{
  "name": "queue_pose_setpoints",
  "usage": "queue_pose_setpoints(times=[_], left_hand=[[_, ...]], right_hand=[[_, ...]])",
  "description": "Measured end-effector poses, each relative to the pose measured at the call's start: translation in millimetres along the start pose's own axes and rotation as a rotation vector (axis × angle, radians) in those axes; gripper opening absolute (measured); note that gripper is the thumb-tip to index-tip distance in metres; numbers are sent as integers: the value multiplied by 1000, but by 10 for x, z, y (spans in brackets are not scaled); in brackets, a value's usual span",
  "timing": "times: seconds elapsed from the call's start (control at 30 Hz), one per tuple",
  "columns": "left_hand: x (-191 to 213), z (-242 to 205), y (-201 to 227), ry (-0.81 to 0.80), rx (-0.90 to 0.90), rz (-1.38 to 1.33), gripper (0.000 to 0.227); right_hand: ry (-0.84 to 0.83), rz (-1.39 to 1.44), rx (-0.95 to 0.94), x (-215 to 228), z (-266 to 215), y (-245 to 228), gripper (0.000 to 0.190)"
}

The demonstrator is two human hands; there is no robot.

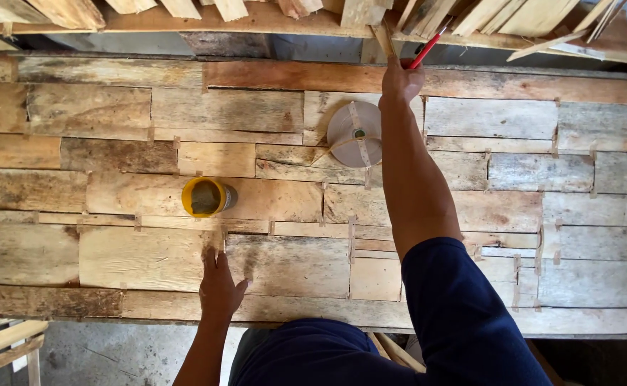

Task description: Trimming and fitting small wood veneer pieces onto a tabletop using a utility knife.

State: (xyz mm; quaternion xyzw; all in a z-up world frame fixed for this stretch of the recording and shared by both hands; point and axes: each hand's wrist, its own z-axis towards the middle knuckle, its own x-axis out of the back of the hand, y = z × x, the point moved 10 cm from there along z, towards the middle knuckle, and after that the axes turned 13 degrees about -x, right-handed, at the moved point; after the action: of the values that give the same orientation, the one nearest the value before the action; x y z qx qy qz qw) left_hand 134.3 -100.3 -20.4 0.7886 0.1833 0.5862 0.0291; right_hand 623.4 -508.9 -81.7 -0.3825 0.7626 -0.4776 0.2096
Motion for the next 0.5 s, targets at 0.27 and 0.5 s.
queue_pose_setpoints(times=[0.27,0.5], left_hand=[[-11,13,24,-16,7,11,99],[-8,-3,26,-37,28,2,99]], right_hand=[[8,63,-30,67,95,173,23],[2,203,-58,54,-79,167,42]])
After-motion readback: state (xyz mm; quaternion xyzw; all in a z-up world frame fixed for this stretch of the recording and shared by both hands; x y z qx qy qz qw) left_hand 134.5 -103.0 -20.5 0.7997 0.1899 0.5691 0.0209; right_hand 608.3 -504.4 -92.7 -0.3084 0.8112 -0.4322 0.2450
